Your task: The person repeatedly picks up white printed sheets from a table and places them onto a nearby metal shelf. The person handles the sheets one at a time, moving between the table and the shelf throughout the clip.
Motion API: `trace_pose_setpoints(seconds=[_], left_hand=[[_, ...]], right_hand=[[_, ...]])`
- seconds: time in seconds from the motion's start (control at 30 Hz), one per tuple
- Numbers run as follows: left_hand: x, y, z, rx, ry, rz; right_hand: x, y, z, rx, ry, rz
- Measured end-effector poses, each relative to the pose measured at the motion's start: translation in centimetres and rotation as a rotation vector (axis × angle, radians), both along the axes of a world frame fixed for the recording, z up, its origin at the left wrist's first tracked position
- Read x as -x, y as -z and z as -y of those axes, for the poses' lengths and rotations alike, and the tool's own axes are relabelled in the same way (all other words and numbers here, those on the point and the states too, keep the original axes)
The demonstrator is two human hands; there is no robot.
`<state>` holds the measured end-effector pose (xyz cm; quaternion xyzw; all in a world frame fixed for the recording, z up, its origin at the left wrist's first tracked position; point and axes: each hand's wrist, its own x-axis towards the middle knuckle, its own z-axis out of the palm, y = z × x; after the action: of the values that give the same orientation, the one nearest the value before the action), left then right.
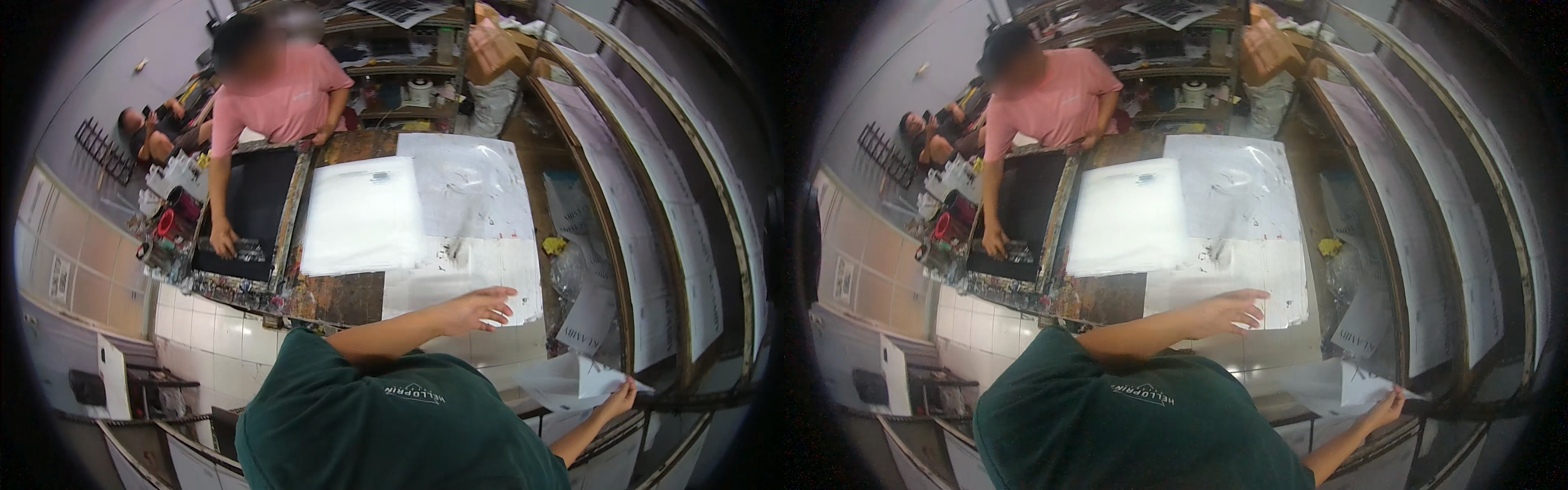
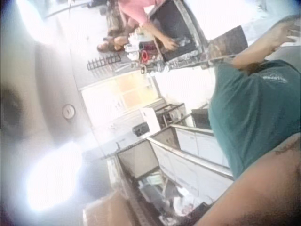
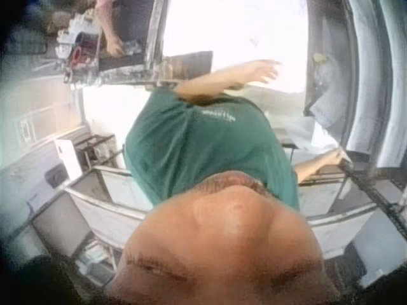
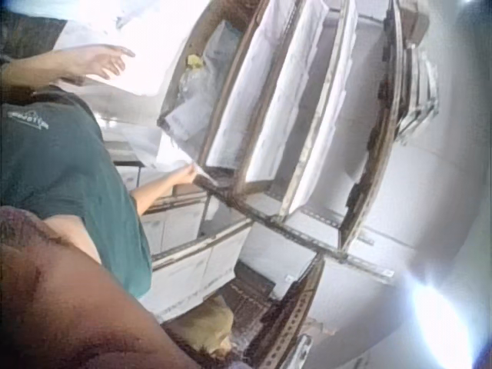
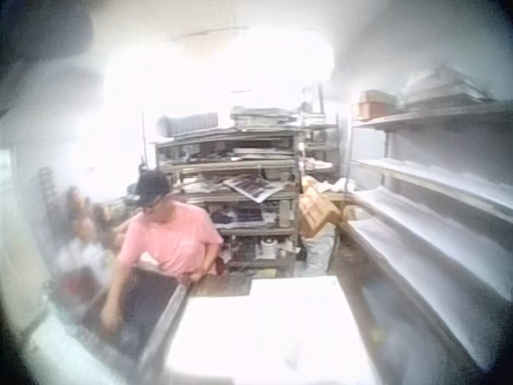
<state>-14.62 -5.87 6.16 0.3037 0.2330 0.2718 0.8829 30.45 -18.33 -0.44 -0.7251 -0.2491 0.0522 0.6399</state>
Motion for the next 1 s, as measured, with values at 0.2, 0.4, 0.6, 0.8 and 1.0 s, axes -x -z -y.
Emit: trace_pose_setpoints(seconds=[0.2,0.4,0.6,0.8,1.0], left_hand=[[7.1,-3.0,1.1,-0.076,-0.291,0.117],[7.9,-1.2,3.8,0.014,-0.254,0.001],[9.1,11.5,3.6,-0.144,-0.511,-0.694],[9.4,19.5,4.7,-0.264,-0.567,-0.965],[10.0,18.4,3.6,-0.14,-0.609,-0.919]], right_hand=[[-3.7,9.6,0.0,0.141,-0.057,-0.091],[-2.1,13.3,-0.4,0.486,0.227,0.138],[0.3,16.5,2.7,0.701,0.248,0.181],[-1.7,20.5,5.6,0.645,0.023,0.258],[0.1,17.3,5.0,0.779,0.06,0.281]])
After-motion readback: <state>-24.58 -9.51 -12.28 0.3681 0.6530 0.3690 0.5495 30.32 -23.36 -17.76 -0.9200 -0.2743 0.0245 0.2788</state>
